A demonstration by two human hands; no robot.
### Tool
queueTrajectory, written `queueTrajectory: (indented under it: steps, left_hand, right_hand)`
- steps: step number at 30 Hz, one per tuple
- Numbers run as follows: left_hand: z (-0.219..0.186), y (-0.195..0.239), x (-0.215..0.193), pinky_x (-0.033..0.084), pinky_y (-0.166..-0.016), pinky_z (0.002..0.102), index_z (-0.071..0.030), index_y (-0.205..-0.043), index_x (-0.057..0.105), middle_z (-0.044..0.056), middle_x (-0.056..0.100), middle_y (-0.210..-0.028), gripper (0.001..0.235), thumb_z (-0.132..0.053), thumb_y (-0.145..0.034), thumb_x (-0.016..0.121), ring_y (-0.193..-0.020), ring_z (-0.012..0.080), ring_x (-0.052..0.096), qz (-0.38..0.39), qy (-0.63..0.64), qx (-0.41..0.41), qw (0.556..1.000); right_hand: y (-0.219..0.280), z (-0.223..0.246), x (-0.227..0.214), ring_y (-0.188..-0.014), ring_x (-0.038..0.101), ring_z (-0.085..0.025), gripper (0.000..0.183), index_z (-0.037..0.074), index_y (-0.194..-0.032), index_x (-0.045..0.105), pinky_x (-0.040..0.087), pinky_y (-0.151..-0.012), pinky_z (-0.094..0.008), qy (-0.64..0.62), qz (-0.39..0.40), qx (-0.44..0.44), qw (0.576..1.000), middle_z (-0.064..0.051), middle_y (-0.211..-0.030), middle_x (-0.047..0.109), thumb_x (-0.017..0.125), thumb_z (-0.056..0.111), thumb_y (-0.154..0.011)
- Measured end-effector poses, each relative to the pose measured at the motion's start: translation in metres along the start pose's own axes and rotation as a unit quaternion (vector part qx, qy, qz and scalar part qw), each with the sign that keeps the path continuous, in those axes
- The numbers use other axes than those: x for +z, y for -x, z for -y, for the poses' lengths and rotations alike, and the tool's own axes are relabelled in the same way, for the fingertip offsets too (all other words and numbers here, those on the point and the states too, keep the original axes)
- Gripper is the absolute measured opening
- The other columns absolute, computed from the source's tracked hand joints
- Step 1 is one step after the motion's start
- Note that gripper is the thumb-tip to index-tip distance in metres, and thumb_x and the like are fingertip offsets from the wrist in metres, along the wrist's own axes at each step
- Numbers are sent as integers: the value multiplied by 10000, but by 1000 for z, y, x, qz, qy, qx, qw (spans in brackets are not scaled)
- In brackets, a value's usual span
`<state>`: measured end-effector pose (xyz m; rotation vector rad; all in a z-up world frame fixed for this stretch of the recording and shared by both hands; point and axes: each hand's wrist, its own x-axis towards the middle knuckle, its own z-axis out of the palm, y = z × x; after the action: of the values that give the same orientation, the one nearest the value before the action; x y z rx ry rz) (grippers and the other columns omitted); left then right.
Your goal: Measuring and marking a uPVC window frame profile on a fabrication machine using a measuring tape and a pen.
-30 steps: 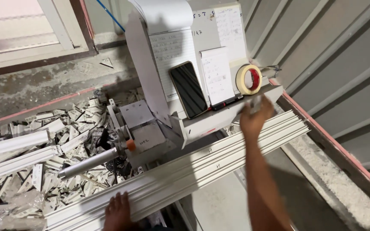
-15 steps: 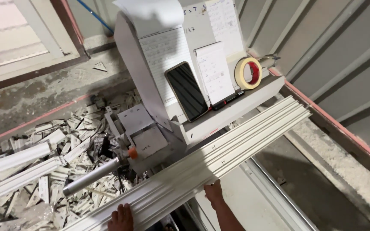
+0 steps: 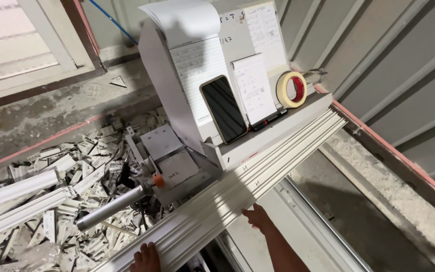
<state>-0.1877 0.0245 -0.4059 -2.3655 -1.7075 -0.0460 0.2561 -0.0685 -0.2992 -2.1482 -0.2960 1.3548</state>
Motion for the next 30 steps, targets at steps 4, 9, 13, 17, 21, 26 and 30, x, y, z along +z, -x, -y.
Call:
queueTrajectory:
  steps: [4, 9, 13, 17, 21, 26, 30]
  left_hand:
    - [8, -7, -35, 578, -781, 522, -216, -1434, 444, 58, 498, -1448, 682, -337, -780, 597, -1218, 282, 582, 91, 38, 7, 995]
    - [9, -10, -21, 572, -816, 490, -240, -1510, 352, 42, 420, -1527, 761, -340, -820, 654, -1298, 279, 526, 188, 15, 18, 982]
    - [8, 3, -5, 568, -839, 554, -241, -1473, 401, 51, 445, -1488, 731, -373, -849, 759, -1280, 300, 542, 60, -3, 16, 998]
    - [6, -22, -111, 514, -981, 516, -198, -1564, 237, 60, 308, -1578, 1332, -617, -533, 968, -1412, 301, 404, 329, 14, 30, 944]
    - [8, -18, -111, 540, -939, 544, -157, -1551, 237, 100, 330, -1585, 1310, -561, -534, 958, -1397, 345, 424, 230, 49, 27, 972]
    - [13, -30, -151, 499, -1025, 534, -144, -1575, 170, 114, 252, -1623, 1408, -590, -521, 990, -1447, 358, 359, 326, 72, 27, 942]
    - [15, -29, -163, 492, -1032, 536, -116, -1555, 177, 136, 267, -1597, 1396, -573, -523, 999, -1429, 372, 360, 317, 88, 39, 943]
  right_hand:
    - [-4, 8, 13, -787, 676, -201, 906, -38, -1532, 324, 564, -640, -360, 3, -36, 1, 999, -118, -941, 690, 774, 386, -869]
    - [17, 46, 9, -984, 641, -346, 720, -79, -1397, 507, 544, -823, -444, 122, -203, -96, 967, -239, -1112, 637, 753, 353, -876]
    - [139, 156, -23, -1096, 596, -422, 501, -63, -1309, 550, 510, -941, -498, 63, -456, -429, 777, -302, -1203, 583, 706, 192, -906]
    - [197, 239, -76, -1078, 618, -364, 312, -17, -1241, 645, 519, -937, -470, 71, -477, -549, 683, -227, -1133, 643, 673, 98, -952]
    - [198, 280, -108, -1060, 595, -395, 232, 13, -1140, 691, 475, -953, -495, 194, -381, -606, 671, -185, -1106, 677, 690, 116, -933]
    - [181, 287, -106, -1114, 586, -400, 195, 50, -1119, 717, 463, -988, -487, 230, -355, -617, 663, -180, -1177, 685, 632, 151, -976]
    - [171, 267, -89, -1289, 536, -423, 289, 42, -1287, 662, 422, -1124, -499, 249, -415, -602, 635, -199, -1338, 648, 583, 160, -1035]
